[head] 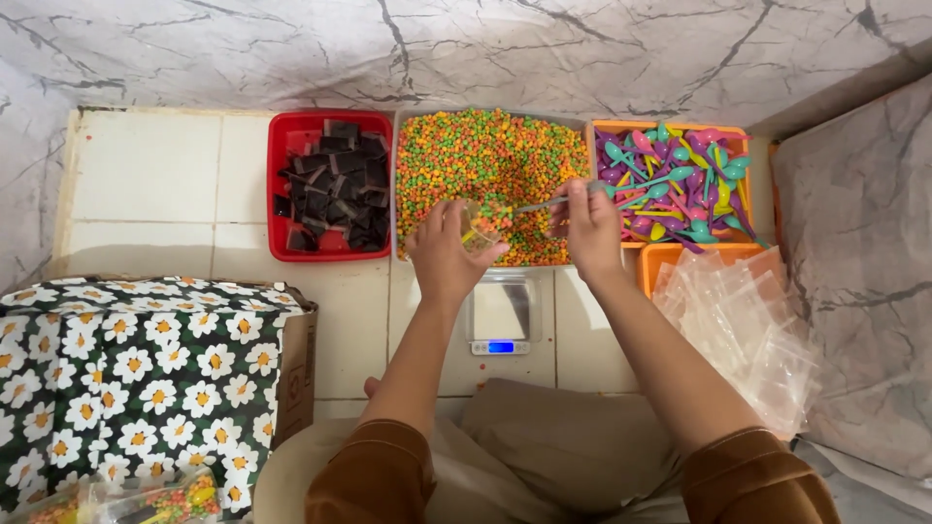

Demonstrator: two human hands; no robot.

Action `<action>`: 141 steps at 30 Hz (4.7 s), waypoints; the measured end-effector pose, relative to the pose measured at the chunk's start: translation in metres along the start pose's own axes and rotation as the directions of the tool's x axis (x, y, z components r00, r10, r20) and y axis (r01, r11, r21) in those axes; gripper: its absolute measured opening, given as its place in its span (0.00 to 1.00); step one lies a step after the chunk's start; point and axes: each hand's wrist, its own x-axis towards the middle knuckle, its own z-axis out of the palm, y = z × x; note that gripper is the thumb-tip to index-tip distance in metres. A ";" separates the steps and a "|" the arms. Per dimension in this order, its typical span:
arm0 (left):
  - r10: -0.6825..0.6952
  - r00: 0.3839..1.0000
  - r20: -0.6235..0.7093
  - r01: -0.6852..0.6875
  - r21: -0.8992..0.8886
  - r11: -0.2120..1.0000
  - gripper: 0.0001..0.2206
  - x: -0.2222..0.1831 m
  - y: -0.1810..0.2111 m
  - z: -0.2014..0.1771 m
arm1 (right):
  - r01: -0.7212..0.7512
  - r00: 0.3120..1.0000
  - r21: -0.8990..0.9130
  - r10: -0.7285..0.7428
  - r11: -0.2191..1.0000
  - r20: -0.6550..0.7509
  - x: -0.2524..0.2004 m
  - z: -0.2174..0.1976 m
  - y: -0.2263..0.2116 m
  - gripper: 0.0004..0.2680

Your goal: A person sitting on the floor portions small colorful snacks into plastic bags using a spoon and a digital scale.

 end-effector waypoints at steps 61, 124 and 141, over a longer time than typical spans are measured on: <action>-0.022 0.991 0.133 0.019 0.024 1.000 0.45 0.005 0.002 -0.008 | 0.208 0.978 -0.251 -0.195 0.945 0.076 0.017 0.014 -0.020 0.10; -0.424 0.819 0.386 0.516 -0.172 0.839 0.14 -0.128 -0.006 -0.026 | 0.042 0.999 -0.244 -0.045 0.969 -0.008 -0.205 -0.130 0.049 0.11; -0.562 0.755 0.338 0.633 -0.149 0.760 0.19 -0.082 -0.012 -0.020 | -0.310 0.948 0.003 0.310 0.951 -0.071 -0.198 -0.110 0.036 0.08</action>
